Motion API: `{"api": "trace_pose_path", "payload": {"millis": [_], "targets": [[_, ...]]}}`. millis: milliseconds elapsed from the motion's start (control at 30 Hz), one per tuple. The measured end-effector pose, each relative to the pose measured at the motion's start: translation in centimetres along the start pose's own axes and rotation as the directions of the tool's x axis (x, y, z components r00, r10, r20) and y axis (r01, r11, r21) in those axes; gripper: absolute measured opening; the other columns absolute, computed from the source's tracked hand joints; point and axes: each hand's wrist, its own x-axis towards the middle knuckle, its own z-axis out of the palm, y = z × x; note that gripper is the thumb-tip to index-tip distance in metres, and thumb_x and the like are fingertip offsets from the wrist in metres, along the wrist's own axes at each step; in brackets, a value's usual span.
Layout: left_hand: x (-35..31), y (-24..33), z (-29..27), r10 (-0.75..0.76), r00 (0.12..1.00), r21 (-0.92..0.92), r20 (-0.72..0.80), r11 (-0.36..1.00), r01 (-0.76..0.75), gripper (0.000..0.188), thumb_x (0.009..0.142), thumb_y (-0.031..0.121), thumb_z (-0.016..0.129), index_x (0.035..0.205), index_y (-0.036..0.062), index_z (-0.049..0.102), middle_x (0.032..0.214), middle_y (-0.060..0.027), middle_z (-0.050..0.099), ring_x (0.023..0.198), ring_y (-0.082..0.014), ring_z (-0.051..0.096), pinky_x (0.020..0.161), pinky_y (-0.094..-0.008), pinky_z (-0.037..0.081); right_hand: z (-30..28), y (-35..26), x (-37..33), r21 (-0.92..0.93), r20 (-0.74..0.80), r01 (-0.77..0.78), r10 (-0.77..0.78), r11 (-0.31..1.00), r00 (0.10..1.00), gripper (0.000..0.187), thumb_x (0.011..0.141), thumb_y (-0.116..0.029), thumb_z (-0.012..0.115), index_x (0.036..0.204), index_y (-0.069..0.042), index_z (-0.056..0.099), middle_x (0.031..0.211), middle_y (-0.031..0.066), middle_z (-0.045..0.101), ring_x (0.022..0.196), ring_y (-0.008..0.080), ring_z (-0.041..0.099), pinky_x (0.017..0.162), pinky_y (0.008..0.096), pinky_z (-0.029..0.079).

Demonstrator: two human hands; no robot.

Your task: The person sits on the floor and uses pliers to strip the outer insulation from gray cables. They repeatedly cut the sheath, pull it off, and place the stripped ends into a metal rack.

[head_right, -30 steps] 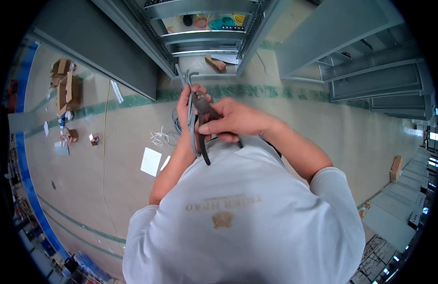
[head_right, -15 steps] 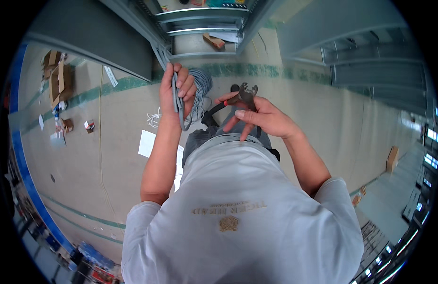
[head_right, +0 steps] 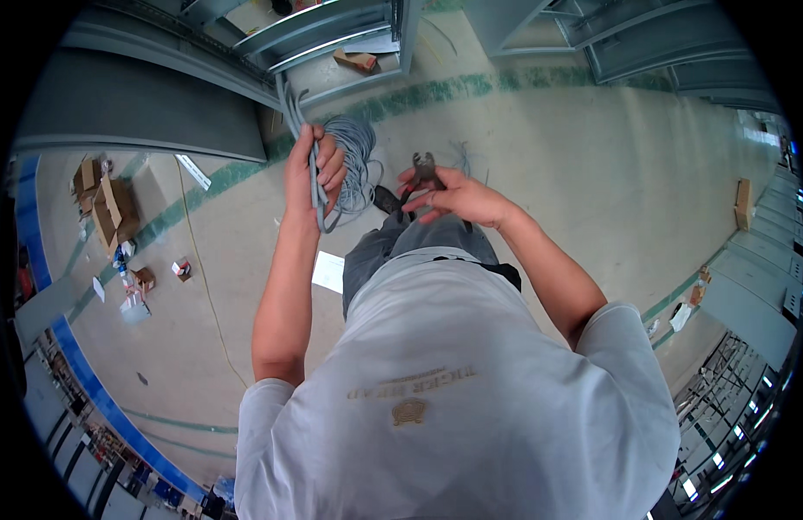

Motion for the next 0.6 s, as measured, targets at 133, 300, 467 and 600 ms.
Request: {"api": "trace_pose_path", "payload": {"millis": [133, 300, 467, 600], "targets": [[-4.5, -2.9, -4.1, -0.008, 0.994, 0.050, -0.108, 0.999, 0.013, 0.025, 0.110, 0.035, 0.049, 0.102, 0.0114, 0.051, 0.067, -0.0012, 0.043, 0.047, -0.0108, 0.038, 0.041, -0.0253, 0.029, -2.3, 5.4, -2.3, 0.090, -0.108, -0.039, 0.049, 0.995, 0.993, 0.057, 0.095, 0.001, 0.050, 0.151, -0.006, 0.044, 0.139, 0.0111, 0.057, 0.126, 0.0255, 0.063, 0.097, 0.0367, 0.057], [-7.8, -8.4, -6.9, -0.060, 0.965, 0.103, -0.257, 0.991, 0.089, 0.026, 0.110, 0.036, 0.049, 0.101, 0.0115, 0.051, 0.066, -0.0001, 0.042, 0.050, -0.0106, 0.036, 0.044, -0.0262, 0.029, -2.0, 12.8, -6.3, 0.169, -0.011, -0.066, 0.069, 0.983, 0.998, 0.064, 0.092, 0.005, 0.047, 0.154, -0.007, 0.040, 0.144, 0.0121, 0.052, 0.128, 0.0255, 0.061, 0.097, 0.0374, 0.056], [-5.8, -16.7, -8.5, -0.248, 0.951, 0.186, -0.186, 0.941, 0.282, 0.026, 0.110, 0.035, 0.049, 0.100, 0.0115, 0.052, 0.067, -0.0001, 0.041, 0.051, -0.0106, 0.037, 0.046, -0.0269, 0.030, -1.6, 23.6, -7.5, 0.064, -0.064, -0.092, 0.096, 0.994, 0.993, 0.069, 0.090, 0.008, 0.044, 0.157, -0.008, 0.036, 0.149, 0.0118, 0.048, 0.132, 0.0252, 0.057, 0.095, 0.0368, 0.056], [-1.7, -23.5, -10.2, -0.387, 0.913, 0.192, -0.131, 0.893, 0.407, 0.025, 0.110, 0.035, 0.048, 0.102, 0.0116, 0.052, 0.068, 0.0005, 0.041, 0.052, -0.0104, 0.037, 0.047, -0.0264, 0.030, -2.5, 28.9, -6.8, -0.116, -0.166, -0.060, 0.040, 0.991, 0.985, 0.068, 0.088, 0.009, 0.046, 0.154, -0.006, 0.040, 0.142, 0.0139, 0.053, 0.129, 0.0269, 0.058, 0.099, 0.0378, 0.053]]}}
